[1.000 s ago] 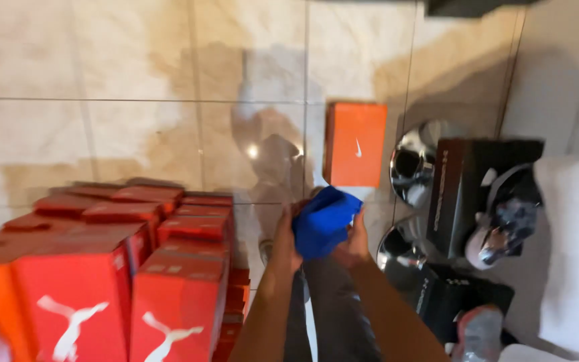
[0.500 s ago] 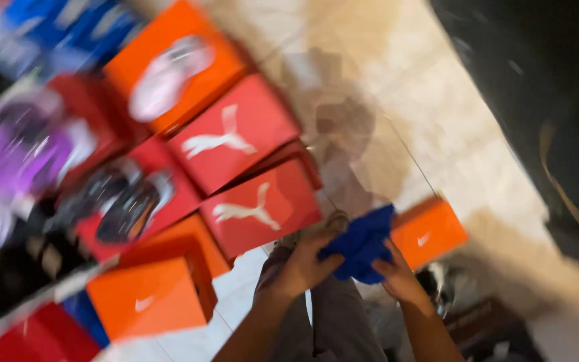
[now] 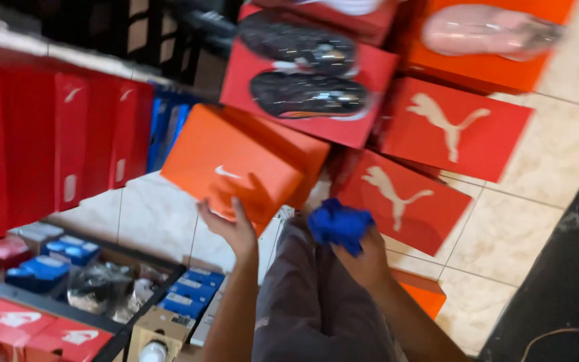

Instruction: Cleaning and organizing shoeboxes by wiping them with a cloth and restacking them

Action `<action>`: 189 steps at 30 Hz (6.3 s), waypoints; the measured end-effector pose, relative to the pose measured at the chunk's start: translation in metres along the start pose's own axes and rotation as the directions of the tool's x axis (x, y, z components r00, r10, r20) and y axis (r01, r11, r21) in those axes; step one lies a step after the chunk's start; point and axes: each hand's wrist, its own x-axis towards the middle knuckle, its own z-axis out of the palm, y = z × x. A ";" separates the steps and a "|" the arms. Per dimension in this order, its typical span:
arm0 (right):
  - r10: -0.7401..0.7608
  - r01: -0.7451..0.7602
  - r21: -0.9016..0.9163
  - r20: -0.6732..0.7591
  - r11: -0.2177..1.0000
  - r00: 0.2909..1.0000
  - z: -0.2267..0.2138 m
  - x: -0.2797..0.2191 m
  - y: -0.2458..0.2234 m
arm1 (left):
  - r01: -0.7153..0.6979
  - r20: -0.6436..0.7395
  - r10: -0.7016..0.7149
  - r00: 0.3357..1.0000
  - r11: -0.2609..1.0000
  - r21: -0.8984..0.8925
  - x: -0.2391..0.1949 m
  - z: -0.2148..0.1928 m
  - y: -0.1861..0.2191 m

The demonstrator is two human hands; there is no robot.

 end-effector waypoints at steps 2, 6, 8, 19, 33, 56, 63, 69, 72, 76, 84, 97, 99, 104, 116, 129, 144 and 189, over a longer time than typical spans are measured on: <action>0.089 -0.091 0.058 0.039 0.994 0.995 0.049 0.035 -0.003 | 0.211 -0.007 -0.212 0.977 0.974 -0.082 0.017 0.010 -0.056; 0.299 -0.299 -0.024 0.174 0.954 0.938 0.119 0.099 -0.004 | 0.745 0.328 -0.671 0.665 0.561 -0.361 0.063 0.005 0.034; 0.367 -0.356 -0.093 0.275 0.930 0.889 0.141 0.118 -0.006 | 0.767 0.381 -0.668 0.639 0.512 -0.386 0.065 0.010 -0.008; 0.304 -0.370 0.016 0.536 0.929 0.787 -0.003 0.074 -0.047 | 0.713 0.421 -0.600 0.680 0.675 -0.189 0.003 -0.071 0.141; 0.681 -0.640 -0.235 0.304 0.731 0.666 -0.253 -0.053 0.091 | 0.325 0.844 -0.193 0.500 0.946 0.024 -0.125 0.103 0.290; -0.424 0.611 -0.621 0.443 0.491 0.790 -0.218 0.164 0.162 | 0.002 0.657 -0.077 0.750 0.993 0.114 -0.158 0.169 0.257; -0.445 0.689 -0.404 0.546 0.603 0.710 -0.170 0.155 0.085 | -0.191 0.507 -0.198 0.839 0.765 0.615 -0.219 0.208 0.168; -0.314 0.689 -0.416 0.669 0.593 0.674 -0.246 0.182 0.190 | -0.197 0.500 -0.124 0.857 0.817 0.541 -0.194 0.187 0.229; -0.293 0.532 -0.412 0.515 0.740 0.806 -0.231 0.270 0.187 | -0.243 0.457 -0.045 0.888 0.799 0.550 -0.189 0.186 0.245; 0.383 -0.257 -0.287 0.758 0.923 0.528 -0.168 0.334 0.174 | -0.245 0.438 -0.051 0.898 0.768 0.592 -0.199 0.189 0.227; 0.258 -0.273 -0.114 0.774 0.955 0.579 -0.232 0.319 0.189 | -0.281 0.468 -0.033 0.883 0.762 0.584 -0.204 0.188 0.223; 0.180 -0.298 0.001 0.797 0.955 0.577 -0.172 0.325 0.174 | -0.268 0.498 -0.070 0.864 0.774 0.574 -0.198 0.187 0.225; 0.358 -0.341 -0.174 0.709 0.924 0.608 -0.222 0.302 0.199 | -0.275 0.476 -0.039 0.879 0.773 0.571 -0.202 0.190 0.224; 0.720 -0.776 0.022 0.360 0.630 0.594 -0.282 0.230 0.241 | -0.255 0.502 -0.068 0.862 0.798 0.546 -0.202 0.190 0.221; 0.986 -0.865 0.491 0.059 0.106 0.155 -0.208 0.084 0.133 | -0.247 0.576 -0.142 0.805 0.803 0.543 -0.191 0.188 0.229; 0.964 -0.881 0.399 -0.031 0.255 0.265 -0.212 0.040 0.080 | -0.073 0.586 -0.305 0.751 0.843 0.532 -0.186 0.190 0.253; -0.384 0.463 -0.364 0.270 0.809 0.883 -0.256 0.136 0.076 | 0.000 0.527 -0.030 0.849 0.998 0.057 -0.198 0.142 0.236; -0.321 0.726 -0.182 0.807 0.664 0.496 -0.214 0.018 0.101 | 0.476 0.832 -0.042 0.553 0.836 -0.273 -0.134 0.150 0.198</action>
